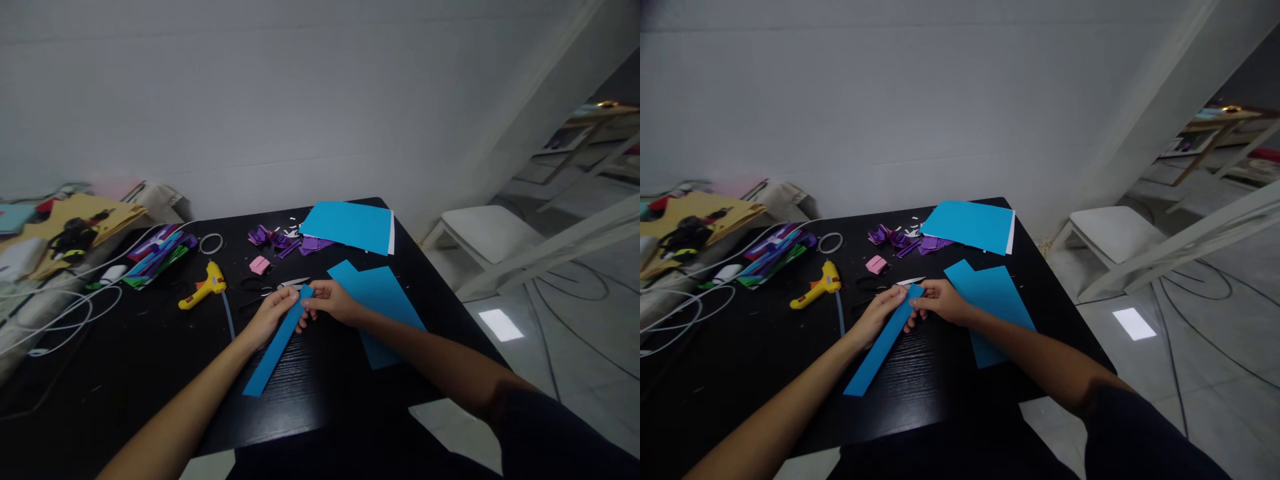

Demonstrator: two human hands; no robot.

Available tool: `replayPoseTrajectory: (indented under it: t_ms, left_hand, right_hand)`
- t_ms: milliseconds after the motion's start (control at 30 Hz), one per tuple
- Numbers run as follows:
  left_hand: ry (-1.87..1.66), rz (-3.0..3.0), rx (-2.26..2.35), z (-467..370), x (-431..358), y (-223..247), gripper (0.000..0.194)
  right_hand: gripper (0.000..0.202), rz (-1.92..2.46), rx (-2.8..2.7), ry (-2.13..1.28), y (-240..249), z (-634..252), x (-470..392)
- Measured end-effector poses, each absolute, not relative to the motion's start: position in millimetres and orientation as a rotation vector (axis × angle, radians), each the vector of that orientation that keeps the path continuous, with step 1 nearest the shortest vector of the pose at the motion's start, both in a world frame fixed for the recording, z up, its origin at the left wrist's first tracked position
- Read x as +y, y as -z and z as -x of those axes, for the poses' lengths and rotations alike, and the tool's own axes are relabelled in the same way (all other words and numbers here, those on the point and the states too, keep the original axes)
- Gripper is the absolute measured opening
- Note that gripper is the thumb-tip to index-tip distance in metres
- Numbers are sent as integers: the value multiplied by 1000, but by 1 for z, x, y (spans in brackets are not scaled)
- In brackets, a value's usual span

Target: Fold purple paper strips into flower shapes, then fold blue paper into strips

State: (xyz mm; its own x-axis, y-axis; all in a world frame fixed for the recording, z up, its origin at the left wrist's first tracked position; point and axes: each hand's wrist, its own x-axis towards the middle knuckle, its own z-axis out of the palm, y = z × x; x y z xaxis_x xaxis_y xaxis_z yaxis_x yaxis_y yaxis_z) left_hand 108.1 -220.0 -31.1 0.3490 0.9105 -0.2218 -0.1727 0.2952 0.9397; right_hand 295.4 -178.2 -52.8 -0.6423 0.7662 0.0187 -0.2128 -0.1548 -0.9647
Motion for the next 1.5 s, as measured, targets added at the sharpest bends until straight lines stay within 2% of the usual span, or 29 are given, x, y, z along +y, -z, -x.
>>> replayPoseTrajectory:
  t_ms: [667, 900, 1033, 1500]
  left_hand:
    - [-919, -1086, 1002, -112, -218, 38, 46]
    - [-959, -1110, 1088, -113, -218, 38, 49]
    - [-967, -1133, 1118, -114, -218, 37, 49]
    - [-809, -1197, 1105, -107, -221, 30, 47]
  right_hand:
    - [18, 721, -1426, -1834, 55, -293, -177]
    - [27, 734, -1248, -1929, 54, -294, -176]
    - [33, 763, -1271, -1867, 56, -292, -176]
    - [37, 791, -1367, -1789, 56, -293, -177]
